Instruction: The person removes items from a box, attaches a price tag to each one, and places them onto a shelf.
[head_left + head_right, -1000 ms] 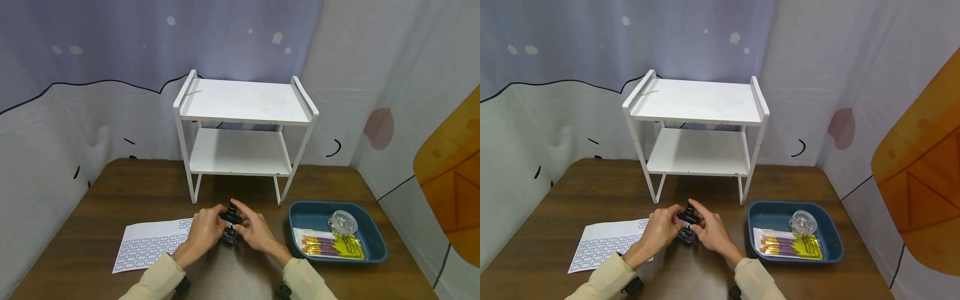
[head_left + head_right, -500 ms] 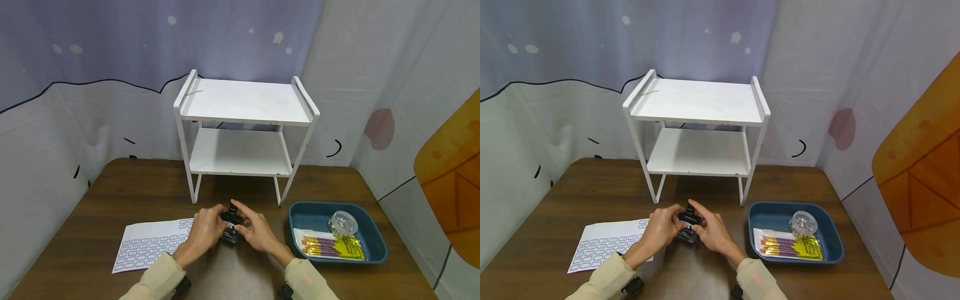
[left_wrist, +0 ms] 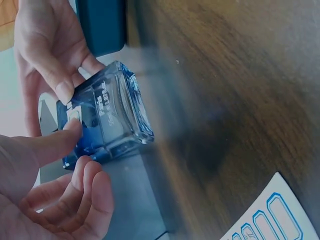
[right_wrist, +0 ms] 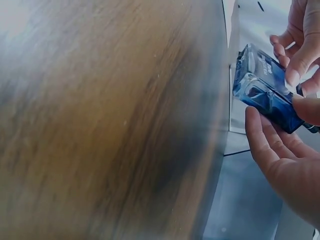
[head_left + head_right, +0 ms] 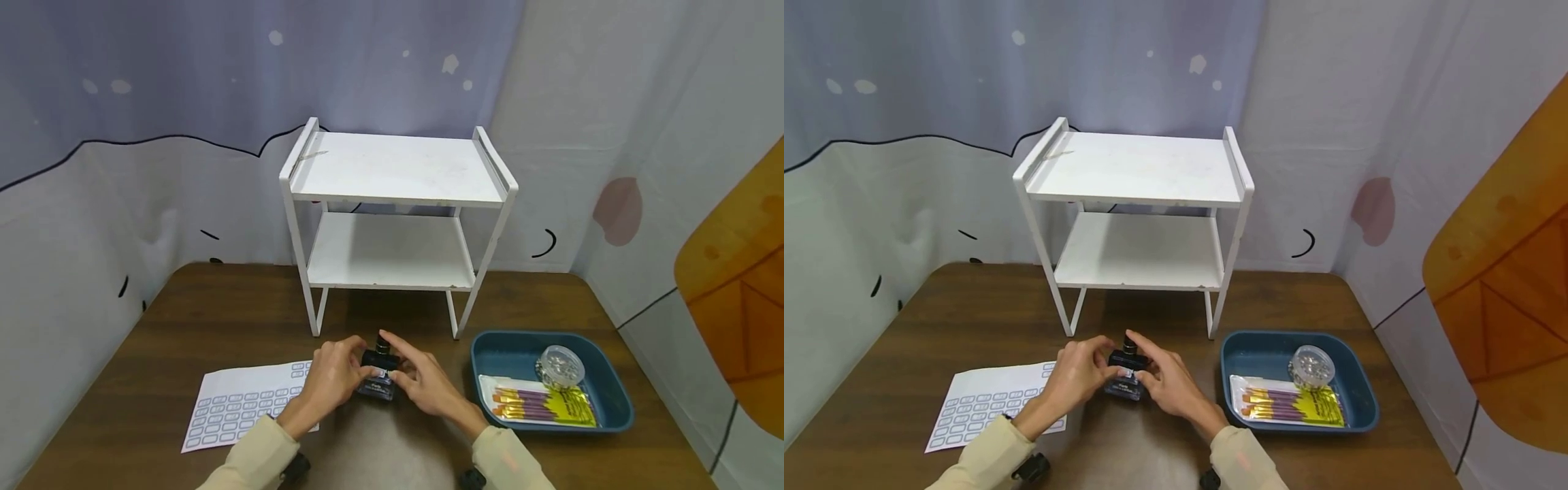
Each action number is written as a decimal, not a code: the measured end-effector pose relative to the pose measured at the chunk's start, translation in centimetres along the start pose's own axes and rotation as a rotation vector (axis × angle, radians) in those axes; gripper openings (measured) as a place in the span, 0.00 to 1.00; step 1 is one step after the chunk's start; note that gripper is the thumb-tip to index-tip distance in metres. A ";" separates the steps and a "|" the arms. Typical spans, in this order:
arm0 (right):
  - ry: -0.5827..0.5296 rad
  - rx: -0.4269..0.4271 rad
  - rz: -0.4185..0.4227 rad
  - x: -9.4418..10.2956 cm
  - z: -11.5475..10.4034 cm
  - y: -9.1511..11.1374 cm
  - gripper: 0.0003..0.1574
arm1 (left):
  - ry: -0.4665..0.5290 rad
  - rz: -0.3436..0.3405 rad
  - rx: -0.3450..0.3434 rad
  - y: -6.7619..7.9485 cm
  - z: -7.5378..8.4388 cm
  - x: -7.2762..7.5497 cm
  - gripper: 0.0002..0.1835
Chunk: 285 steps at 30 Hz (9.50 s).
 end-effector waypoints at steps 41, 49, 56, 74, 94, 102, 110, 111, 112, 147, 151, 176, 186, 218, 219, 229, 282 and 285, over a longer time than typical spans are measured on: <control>0.035 0.059 0.148 4.4 -0.7 -0.6 0.42 | 0.305 0.454 -0.599 -6.4 2.0 13.5 0.28; 0.032 0.041 0.126 5.1 -1.2 -0.8 0.42 | 0.304 0.315 -0.595 -9.0 2.1 16.2 0.46; -0.001 0.055 0.107 5.0 -1.4 -0.9 0.41 | 0.302 0.211 -0.568 -10.1 2.6 16.8 0.49; 0.055 0.111 0.144 8.3 -3.5 -3.4 0.40 | 0.255 0.167 -0.388 -10.7 3.7 17.3 0.46; 0.145 0.104 0.224 12.5 -3.6 -9.2 0.38 | 0.236 0.169 -0.395 -10.6 3.8 16.9 0.46; 0.282 0.129 0.225 11.8 -4.1 -11.8 0.37 | 0.249 0.160 -0.377 -11.0 3.6 16.6 0.46; 0.304 0.212 0.171 10.3 -5.1 -14.0 0.37 | 0.229 0.164 -0.363 -11.1 3.6 16.6 0.47; 0.301 0.220 0.164 10.1 -5.2 -14.3 0.37 | 0.228 0.165 -0.362 -11.1 3.5 16.6 0.47; 0.300 0.226 0.157 9.9 -5.2 -14.5 0.37 | 0.229 0.165 -0.361 -11.2 3.5 16.6 0.47; 0.270 0.204 0.157 9.0 -4.4 -16.4 0.37 | 0.265 0.160 -0.376 -11.6 3.7 16.1 0.46; 0.265 0.216 0.159 9.0 -4.5 -16.4 0.37 | 0.263 0.161 -0.377 -11.7 3.7 16.1 0.46; 0.258 0.202 0.194 9.9 -5.0 -15.6 0.44 | 0.280 0.156 -0.368 -12.1 3.5 15.9 0.44; 0.266 0.175 0.235 11.0 -5.3 -13.5 0.45 | 0.265 0.150 -0.382 -12.1 3.6 16.1 0.46; 0.133 -0.018 0.337 16.6 -0.2 3.4 0.39 | 0.339 0.369 -0.503 -9.4 4.7 15.7 0.41; 0.140 -0.030 0.347 17.1 0.2 4.2 0.38 | 0.363 0.411 -0.531 -9.0 4.6 15.5 0.40; 0.212 -0.193 0.524 21.8 3.9 12.8 0.44 | 0.454 0.271 -0.600 -6.0 4.3 9.2 0.39; -0.002 -0.800 0.137 18.1 13.1 23.6 0.59 | -0.205 -0.856 -0.316 -8.7 16.3 -26.3 0.35; -0.008 -0.793 0.142 18.1 13.2 23.6 0.59 | -0.236 -0.886 -0.310 -8.9 16.6 -26.4 0.36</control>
Point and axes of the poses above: each hand's wrist, its own y-axis away from the middle knuckle, its own x-axis out of the back of the hand, z = x × y, the point moved 3 cm from there along -y, towards the middle knuckle, and after that the axes turned 15 degrees about y, right-handed, at the moved point
